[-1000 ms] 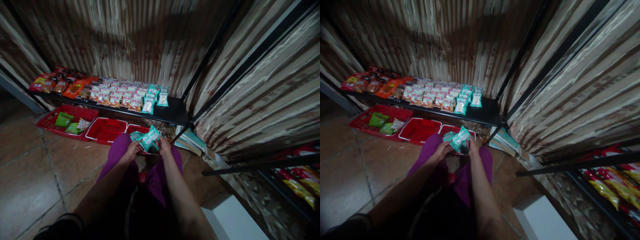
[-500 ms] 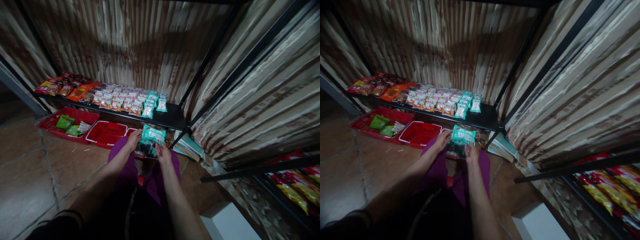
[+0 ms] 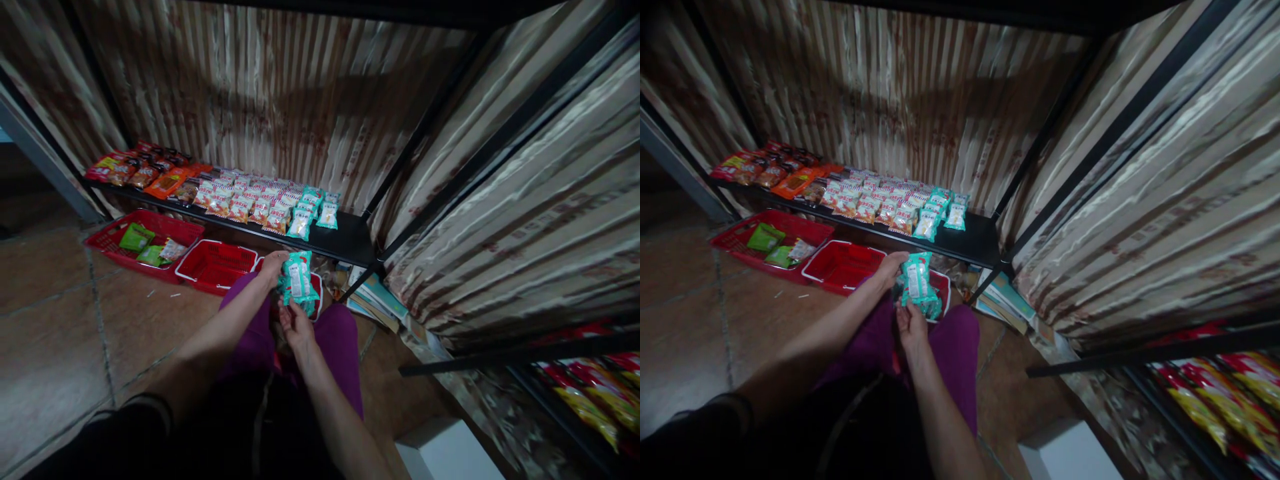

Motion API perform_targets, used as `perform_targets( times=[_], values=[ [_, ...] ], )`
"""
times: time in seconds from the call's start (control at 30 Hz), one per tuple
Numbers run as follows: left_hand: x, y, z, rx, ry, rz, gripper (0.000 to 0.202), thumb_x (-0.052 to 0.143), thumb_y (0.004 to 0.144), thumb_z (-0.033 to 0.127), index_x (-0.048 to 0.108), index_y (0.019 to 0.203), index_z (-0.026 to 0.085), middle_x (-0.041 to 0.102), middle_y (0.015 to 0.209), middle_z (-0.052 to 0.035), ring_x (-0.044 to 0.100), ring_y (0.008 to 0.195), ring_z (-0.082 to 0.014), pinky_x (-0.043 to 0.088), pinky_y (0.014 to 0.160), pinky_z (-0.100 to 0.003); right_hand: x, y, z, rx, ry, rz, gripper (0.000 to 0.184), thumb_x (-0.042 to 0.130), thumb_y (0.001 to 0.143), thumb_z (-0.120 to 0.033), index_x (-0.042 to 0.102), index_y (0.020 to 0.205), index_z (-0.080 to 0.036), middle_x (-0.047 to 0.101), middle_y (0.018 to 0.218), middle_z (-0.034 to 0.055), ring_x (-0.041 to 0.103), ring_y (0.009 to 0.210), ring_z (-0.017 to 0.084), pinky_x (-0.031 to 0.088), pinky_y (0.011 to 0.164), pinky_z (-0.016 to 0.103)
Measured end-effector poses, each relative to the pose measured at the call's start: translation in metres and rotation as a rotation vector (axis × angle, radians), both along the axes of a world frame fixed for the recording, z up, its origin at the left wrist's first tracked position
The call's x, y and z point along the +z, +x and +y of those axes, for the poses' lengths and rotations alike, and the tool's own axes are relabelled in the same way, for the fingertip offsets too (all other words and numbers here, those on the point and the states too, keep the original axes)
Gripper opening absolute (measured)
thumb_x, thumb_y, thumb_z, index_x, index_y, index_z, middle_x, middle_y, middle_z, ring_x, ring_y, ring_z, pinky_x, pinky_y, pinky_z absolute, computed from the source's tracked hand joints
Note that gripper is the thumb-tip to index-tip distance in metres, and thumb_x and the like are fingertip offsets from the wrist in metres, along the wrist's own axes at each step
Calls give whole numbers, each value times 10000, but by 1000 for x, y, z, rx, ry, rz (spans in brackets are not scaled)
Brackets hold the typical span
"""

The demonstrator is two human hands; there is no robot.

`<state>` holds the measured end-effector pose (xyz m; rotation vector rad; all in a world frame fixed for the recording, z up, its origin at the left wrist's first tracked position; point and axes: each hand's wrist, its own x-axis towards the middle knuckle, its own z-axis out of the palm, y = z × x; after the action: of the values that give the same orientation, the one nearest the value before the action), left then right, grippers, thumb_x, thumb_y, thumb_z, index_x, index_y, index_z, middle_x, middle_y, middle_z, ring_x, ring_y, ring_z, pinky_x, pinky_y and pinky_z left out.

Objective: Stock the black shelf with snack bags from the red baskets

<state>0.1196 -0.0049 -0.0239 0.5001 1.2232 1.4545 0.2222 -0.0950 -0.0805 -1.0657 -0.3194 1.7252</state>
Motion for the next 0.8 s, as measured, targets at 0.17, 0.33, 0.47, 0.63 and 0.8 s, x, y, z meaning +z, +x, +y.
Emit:
perform_targets(
  times=[0.17,0.33,0.47,0.63,0.8],
  values=[
    [19,1,11,-17,8,133,124,644,580,53,638,661,147,561,534,29,477,505,-94,378,548,-218,7,-1,-8,78,-21,64,74,702,724,-180,631,745,-177,730,775,17,691,690,99,547,595,140],
    [32,3,11,-61,58,223,162,637,586,32,651,704,142,575,551,23,482,500,-94,371,539,-214,5,24,7,68,-4,-153,119,717,643,-77,626,669,-150,712,678,23,670,614,108,544,573,169],
    [38,2,4,-114,97,276,150,638,601,46,662,720,135,577,558,23,473,489,-84,367,529,-205,15,57,30,-92,1,-224,72,690,708,-178,636,754,-190,697,652,-32,650,585,78,496,506,130],
    [45,11,-8,-213,112,319,124,629,617,57,663,713,127,574,540,22,468,483,-83,354,500,-194,49,67,54,-69,197,-209,222,731,692,-350,656,831,-195,713,742,-13,658,654,98,519,600,183],
    [47,19,-18,-270,136,279,99,662,620,86,650,706,132,581,549,21,478,503,-84,383,534,-199,63,58,65,-110,183,-207,261,788,609,-315,623,764,-186,642,562,-60,561,471,70,441,456,157]
  ],
)
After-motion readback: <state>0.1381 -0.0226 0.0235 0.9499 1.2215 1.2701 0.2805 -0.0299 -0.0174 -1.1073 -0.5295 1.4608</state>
